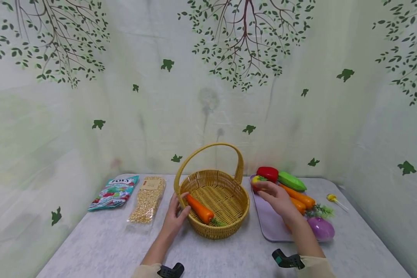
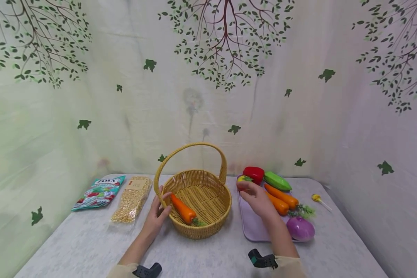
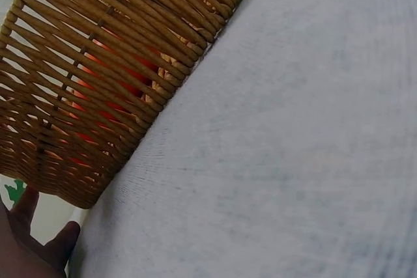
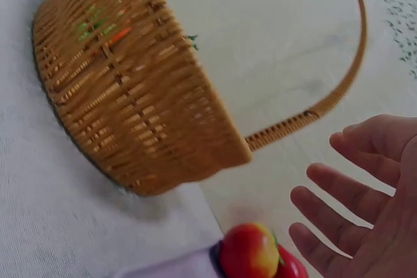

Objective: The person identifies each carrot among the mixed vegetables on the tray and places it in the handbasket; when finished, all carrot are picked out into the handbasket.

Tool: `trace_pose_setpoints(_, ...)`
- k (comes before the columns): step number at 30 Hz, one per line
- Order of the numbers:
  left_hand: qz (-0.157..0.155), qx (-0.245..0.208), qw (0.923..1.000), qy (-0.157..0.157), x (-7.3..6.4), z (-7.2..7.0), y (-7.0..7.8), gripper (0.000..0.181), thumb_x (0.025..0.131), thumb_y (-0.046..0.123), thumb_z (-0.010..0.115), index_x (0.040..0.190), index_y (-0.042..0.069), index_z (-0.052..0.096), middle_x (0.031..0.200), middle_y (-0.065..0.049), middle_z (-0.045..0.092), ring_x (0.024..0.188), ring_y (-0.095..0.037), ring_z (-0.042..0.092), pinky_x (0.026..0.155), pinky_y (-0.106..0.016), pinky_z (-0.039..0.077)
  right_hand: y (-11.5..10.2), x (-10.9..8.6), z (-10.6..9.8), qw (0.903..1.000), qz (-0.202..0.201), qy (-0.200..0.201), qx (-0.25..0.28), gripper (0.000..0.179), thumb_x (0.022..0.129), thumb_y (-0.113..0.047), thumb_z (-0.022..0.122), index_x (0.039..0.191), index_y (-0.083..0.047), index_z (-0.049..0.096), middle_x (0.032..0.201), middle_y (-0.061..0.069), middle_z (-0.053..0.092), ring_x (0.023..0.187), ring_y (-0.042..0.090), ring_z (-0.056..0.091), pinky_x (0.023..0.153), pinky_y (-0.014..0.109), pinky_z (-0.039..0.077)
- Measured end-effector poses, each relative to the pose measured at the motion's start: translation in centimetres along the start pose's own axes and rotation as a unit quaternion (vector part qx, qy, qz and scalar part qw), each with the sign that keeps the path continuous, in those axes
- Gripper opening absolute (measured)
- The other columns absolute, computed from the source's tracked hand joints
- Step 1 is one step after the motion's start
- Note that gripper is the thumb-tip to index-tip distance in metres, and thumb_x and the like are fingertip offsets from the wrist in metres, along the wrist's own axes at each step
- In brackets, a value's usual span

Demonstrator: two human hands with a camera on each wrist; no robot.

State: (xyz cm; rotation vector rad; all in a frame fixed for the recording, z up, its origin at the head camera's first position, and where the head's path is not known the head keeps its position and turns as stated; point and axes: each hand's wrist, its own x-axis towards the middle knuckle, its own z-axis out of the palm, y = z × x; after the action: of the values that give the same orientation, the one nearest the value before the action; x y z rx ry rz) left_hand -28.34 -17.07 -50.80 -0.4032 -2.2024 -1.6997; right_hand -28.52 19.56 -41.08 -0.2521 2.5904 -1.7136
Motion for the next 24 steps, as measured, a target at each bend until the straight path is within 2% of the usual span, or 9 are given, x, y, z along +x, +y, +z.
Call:
trace_pose_setpoints(6, -0.012, -0.001, 0.9999, -0.006, -0.2, -0.2, 0.1, 0.044, 0.099, 0.015, 0.058, 0.142, 0.019, 0.05, 0.166, -0.01, 0.019, 0.153, -0.036, 0.02, 0.115, -0.065, 0.027, 1.3, -1.0, -2.3, 0.9994, 0.008, 0.009, -0.032, 0.044, 0.102, -0.036, 0.056, 0.142, -0.018, 0.052, 0.149, 0.011, 0.051, 0.136, 0.035, 0.047, 0.111, 0.056, 0.042)
trace_pose_setpoints(13, -0.012, 0.008, 0.9999, -0.006, 0.0, -0.2, 0.4, 0.043, 0.099, 0.013, 0.058, 0.142, 0.015, 0.051, 0.165, -0.011, 0.021, 0.152, -0.032, 0.024, 0.113, -0.06, 0.033, 1.8, -1.6, -4.3, 0.9955, 0.071, 0.014, -0.061, 0.054, 0.102, -0.04, 0.054, 0.15, -0.02, 0.043, 0.157, 0.013, 0.04, 0.141, 0.039, 0.038, 0.112, 0.061, 0.037)
trace_pose_setpoints(19, -0.024, 0.005, 0.9997, -0.008, 0.1, -0.3, 0.4, 0.043, 0.098, 0.014, 0.059, 0.14, 0.019, 0.051, 0.165, -0.01, 0.021, 0.152, -0.03, 0.025, 0.114, -0.06, 0.032, 2.2, -1.6, -4.9, 0.9876, 0.142, 0.001, -0.068, 0.058, 0.1, -0.04, 0.056, 0.152, -0.02, 0.04, 0.159, 0.019, 0.034, 0.133, 0.04, 0.043, 0.102, 0.058, 0.044)
trace_pose_setpoints(24, -0.024, 0.003, 0.9996, -0.012, 0.1, -0.3, 0.4, 0.043, 0.098, 0.015, 0.058, 0.141, 0.018, 0.051, 0.166, -0.01, 0.019, 0.152, -0.032, 0.023, 0.114, -0.061, 0.031, 2.3, -1.8, -5.1, 0.9853, 0.154, -0.02, -0.072, 0.06, 0.099, -0.04, 0.059, 0.152, -0.019, 0.04, 0.16, 0.021, 0.029, 0.132, 0.043, 0.042, 0.098, 0.055, 0.048)
